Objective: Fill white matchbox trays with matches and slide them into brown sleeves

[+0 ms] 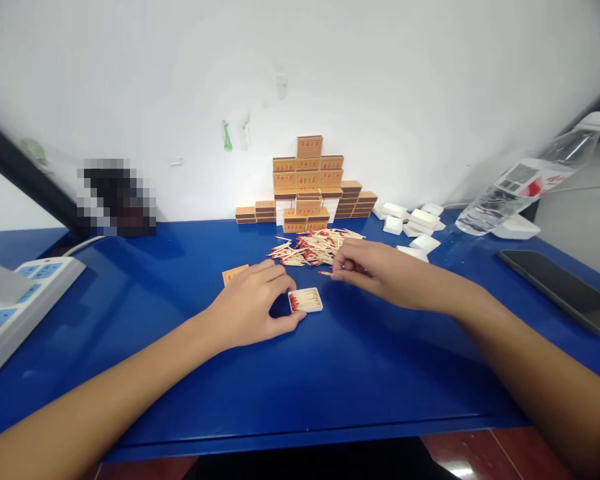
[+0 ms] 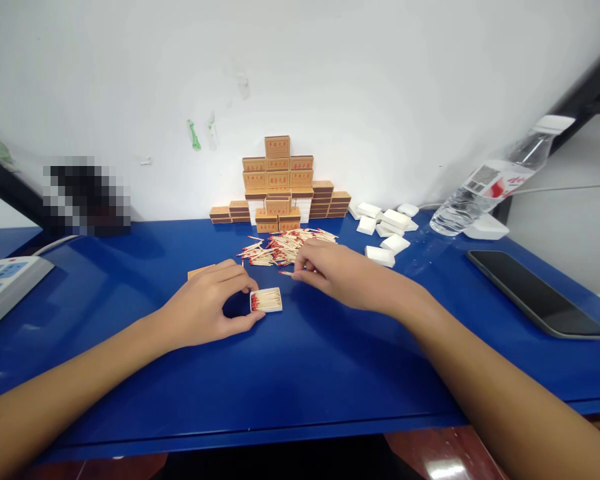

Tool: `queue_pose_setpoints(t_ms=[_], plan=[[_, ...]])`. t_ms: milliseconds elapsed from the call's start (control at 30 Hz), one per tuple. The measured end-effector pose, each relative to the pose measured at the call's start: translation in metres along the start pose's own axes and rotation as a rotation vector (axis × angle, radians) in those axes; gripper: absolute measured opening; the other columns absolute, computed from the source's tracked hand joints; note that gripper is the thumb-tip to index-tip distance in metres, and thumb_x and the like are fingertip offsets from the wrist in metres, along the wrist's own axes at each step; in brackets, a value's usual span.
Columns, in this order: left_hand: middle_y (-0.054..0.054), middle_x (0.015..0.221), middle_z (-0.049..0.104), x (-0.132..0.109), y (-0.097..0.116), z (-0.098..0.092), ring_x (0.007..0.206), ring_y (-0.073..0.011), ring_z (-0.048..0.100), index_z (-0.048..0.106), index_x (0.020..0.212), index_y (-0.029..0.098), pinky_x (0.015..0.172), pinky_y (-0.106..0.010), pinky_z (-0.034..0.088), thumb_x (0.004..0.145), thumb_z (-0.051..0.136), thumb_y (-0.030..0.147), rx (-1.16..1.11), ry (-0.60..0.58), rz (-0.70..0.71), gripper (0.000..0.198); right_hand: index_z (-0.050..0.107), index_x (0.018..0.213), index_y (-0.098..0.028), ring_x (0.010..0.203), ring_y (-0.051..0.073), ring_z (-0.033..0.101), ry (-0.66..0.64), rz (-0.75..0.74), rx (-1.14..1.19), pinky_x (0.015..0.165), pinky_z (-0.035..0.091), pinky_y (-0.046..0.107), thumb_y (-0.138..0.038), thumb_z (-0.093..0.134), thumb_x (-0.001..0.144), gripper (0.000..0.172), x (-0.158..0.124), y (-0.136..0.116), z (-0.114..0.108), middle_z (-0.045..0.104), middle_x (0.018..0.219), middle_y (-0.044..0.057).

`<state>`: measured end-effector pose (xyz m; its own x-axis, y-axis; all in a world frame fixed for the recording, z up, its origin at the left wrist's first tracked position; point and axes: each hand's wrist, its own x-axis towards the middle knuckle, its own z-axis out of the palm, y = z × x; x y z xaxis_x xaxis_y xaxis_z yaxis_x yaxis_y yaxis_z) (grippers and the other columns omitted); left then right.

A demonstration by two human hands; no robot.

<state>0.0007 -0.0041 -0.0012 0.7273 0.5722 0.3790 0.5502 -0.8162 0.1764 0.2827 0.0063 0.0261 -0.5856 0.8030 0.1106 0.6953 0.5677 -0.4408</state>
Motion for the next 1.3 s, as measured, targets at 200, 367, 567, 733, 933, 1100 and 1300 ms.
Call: queue_pose_setpoints(t_ms=[200, 367, 567, 733, 933, 1100, 1300], plan=[[-0.004, 0.09, 0.071, 0.001, 0.002, 0.0, 0.088, -0.0225, 0.065, 0.068, 0.096, 0.018, 0.077, -0.037, 0.051, 0.091, 0.074, 0.039, 0.016, 0.001, -0.001, 0.023, 0.059, 0.097, -0.02, 0.083, 0.017, 0.058, 0.041, -0.094, 0.0, 0.071, 0.042, 0.03, -0.032, 0.054, 0.107, 0.017, 0.003, -0.033, 0.024, 0.065, 0.104, 0.006], [-0.004, 0.089, 0.071, 0.001, 0.003, -0.001, 0.088, -0.0232, 0.065, 0.067, 0.094, 0.018, 0.076, -0.037, 0.051, 0.092, 0.073, 0.04, 0.008, -0.016, -0.002, 0.023, 0.062, 0.099, -0.018, 0.081, 0.017, 0.058, 0.044, -0.117, -0.123, 0.07, 0.041, 0.031, -0.029, 0.052, 0.108, 0.017, 0.005, -0.032, 0.037, 0.063, 0.106, 0.007], [-0.004, 0.091, 0.071, 0.001, 0.001, -0.001, 0.09, -0.0231, 0.065, 0.066, 0.093, 0.018, 0.077, -0.037, 0.051, 0.092, 0.073, 0.041, -0.013, -0.022, -0.021, 0.024, 0.066, 0.1, -0.017, 0.081, 0.017, 0.059, 0.055, -0.128, -0.207, 0.07, 0.04, 0.031, -0.024, 0.051, 0.106, 0.017, 0.007, -0.031, 0.043, 0.062, 0.102, 0.007], [-0.004, 0.092, 0.072, 0.001, 0.001, -0.003, 0.091, -0.0223, 0.065, 0.067, 0.094, 0.019, 0.077, -0.036, 0.052, 0.091, 0.073, 0.039, -0.032, -0.014, -0.039, 0.021, 0.066, 0.096, -0.019, 0.082, 0.018, 0.058, 0.135, -0.112, -0.159, 0.072, 0.04, 0.031, -0.025, 0.054, 0.104, 0.016, 0.006, -0.018, 0.024, 0.065, 0.1, 0.007], [-0.004, 0.092, 0.072, 0.002, 0.001, -0.004, 0.091, -0.0217, 0.064, 0.068, 0.091, 0.019, 0.08, -0.035, 0.053, 0.092, 0.072, 0.037, -0.058, 0.004, -0.046, 0.019, 0.066, 0.089, -0.02, 0.074, 0.019, 0.057, -0.062, 0.148, -0.243, 0.066, 0.037, 0.031, -0.027, 0.061, 0.096, 0.012, 0.0, 0.025, -0.016, 0.068, 0.087, 0.005], [-0.004, 0.091, 0.072, 0.003, 0.0, -0.005, 0.09, -0.0214, 0.064, 0.068, 0.09, 0.019, 0.082, -0.036, 0.053, 0.091, 0.072, 0.036, -0.069, -0.001, -0.051, 0.017, 0.068, 0.092, -0.02, 0.079, 0.02, 0.06, -0.119, 0.147, -0.204, 0.067, 0.04, 0.031, -0.028, 0.06, 0.096, 0.012, 0.002, 0.029, -0.009, 0.07, 0.09, 0.007], [-0.003, 0.09, 0.071, 0.003, -0.001, -0.005, 0.088, -0.0216, 0.064, 0.068, 0.09, 0.02, 0.082, -0.037, 0.053, 0.091, 0.072, 0.037, -0.071, -0.007, -0.055, 0.018, 0.06, 0.085, -0.02, 0.076, 0.019, 0.058, -0.102, 0.055, -0.147, 0.068, 0.041, 0.032, -0.027, 0.052, 0.1, 0.019, 0.003, 0.015, 0.004, 0.069, 0.089, 0.008]])
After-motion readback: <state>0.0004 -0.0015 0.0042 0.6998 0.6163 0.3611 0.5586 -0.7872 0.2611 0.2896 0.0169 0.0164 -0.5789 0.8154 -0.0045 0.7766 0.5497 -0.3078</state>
